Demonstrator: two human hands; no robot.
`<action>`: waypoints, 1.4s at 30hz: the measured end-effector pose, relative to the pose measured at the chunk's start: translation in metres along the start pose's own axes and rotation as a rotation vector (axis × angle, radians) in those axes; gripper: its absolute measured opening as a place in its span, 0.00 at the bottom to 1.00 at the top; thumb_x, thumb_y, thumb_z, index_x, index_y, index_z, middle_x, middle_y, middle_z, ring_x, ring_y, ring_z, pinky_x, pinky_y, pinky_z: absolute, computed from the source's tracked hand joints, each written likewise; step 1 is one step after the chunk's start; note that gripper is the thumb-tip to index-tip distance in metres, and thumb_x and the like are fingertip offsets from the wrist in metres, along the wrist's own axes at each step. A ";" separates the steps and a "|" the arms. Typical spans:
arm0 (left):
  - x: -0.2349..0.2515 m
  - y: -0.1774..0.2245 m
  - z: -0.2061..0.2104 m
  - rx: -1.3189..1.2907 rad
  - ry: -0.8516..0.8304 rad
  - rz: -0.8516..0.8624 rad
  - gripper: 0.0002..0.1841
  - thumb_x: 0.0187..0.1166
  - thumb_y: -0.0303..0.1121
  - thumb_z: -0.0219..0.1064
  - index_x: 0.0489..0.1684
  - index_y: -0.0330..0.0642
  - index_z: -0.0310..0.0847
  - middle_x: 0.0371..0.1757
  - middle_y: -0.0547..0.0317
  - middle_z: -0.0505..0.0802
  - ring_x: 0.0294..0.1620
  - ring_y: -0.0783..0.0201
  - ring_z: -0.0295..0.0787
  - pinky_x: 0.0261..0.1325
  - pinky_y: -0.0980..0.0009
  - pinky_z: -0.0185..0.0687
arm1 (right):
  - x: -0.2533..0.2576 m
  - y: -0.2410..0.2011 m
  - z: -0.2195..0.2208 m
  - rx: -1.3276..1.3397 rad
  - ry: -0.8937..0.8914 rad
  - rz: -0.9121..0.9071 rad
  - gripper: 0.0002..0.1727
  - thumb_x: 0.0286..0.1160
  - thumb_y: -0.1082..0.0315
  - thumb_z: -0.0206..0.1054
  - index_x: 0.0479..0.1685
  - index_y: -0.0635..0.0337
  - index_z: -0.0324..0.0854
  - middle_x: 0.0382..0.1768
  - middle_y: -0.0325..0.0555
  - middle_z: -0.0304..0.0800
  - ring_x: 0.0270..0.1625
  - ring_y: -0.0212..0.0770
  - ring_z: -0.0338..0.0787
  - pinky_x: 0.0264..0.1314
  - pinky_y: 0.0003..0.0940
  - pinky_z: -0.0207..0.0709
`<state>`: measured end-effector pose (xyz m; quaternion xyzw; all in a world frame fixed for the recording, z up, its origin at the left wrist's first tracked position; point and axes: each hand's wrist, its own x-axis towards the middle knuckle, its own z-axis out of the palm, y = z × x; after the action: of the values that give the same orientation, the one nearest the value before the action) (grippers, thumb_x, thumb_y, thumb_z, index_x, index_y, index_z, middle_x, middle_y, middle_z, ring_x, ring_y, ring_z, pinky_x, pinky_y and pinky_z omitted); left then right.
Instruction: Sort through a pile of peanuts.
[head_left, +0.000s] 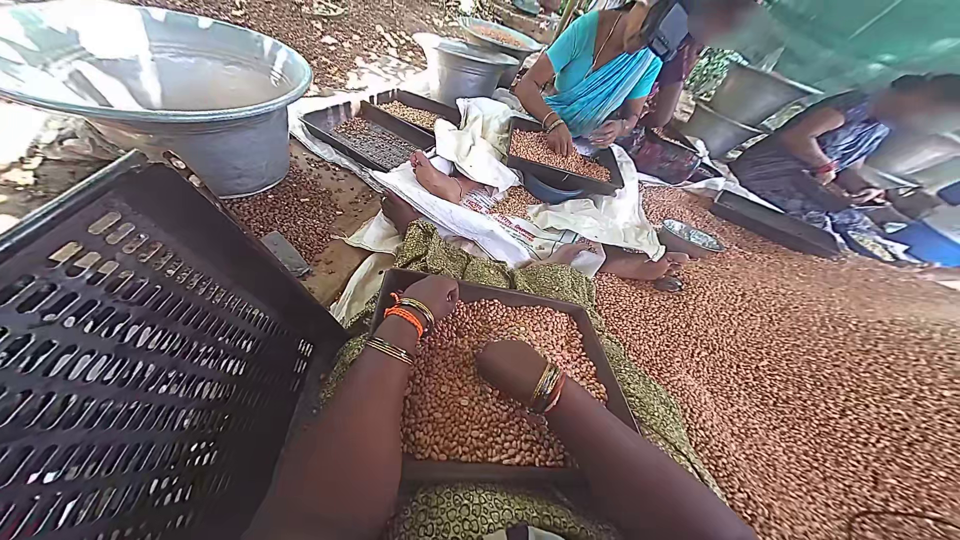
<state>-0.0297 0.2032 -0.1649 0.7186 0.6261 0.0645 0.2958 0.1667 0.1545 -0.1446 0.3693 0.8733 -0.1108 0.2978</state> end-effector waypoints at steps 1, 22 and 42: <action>-0.001 0.001 0.000 -0.004 -0.002 0.000 0.14 0.85 0.31 0.61 0.62 0.39 0.85 0.59 0.44 0.91 0.65 0.46 0.87 0.71 0.44 0.76 | -0.001 0.002 0.001 0.007 0.002 0.000 0.12 0.83 0.70 0.60 0.51 0.63 0.89 0.52 0.64 0.92 0.56 0.68 0.91 0.50 0.71 0.82; -0.003 0.020 0.022 0.054 -0.399 0.301 0.15 0.77 0.30 0.74 0.58 0.32 0.89 0.55 0.35 0.92 0.59 0.39 0.88 0.67 0.37 0.76 | -0.003 0.066 0.000 1.035 0.355 -0.171 0.09 0.84 0.71 0.63 0.56 0.61 0.84 0.17 0.31 0.75 0.16 0.22 0.68 0.22 0.21 0.65; 0.008 0.017 0.023 0.123 -0.180 0.094 0.14 0.80 0.29 0.67 0.61 0.34 0.85 0.62 0.39 0.90 0.68 0.39 0.85 0.69 0.36 0.76 | 0.018 0.043 0.018 0.757 0.420 -0.286 0.12 0.78 0.69 0.66 0.50 0.66 0.90 0.38 0.51 0.91 0.36 0.39 0.86 0.44 0.38 0.80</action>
<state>-0.0026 0.2019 -0.1773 0.7669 0.5655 -0.0250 0.3025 0.1953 0.1880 -0.1682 0.3424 0.8550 -0.3848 -0.0600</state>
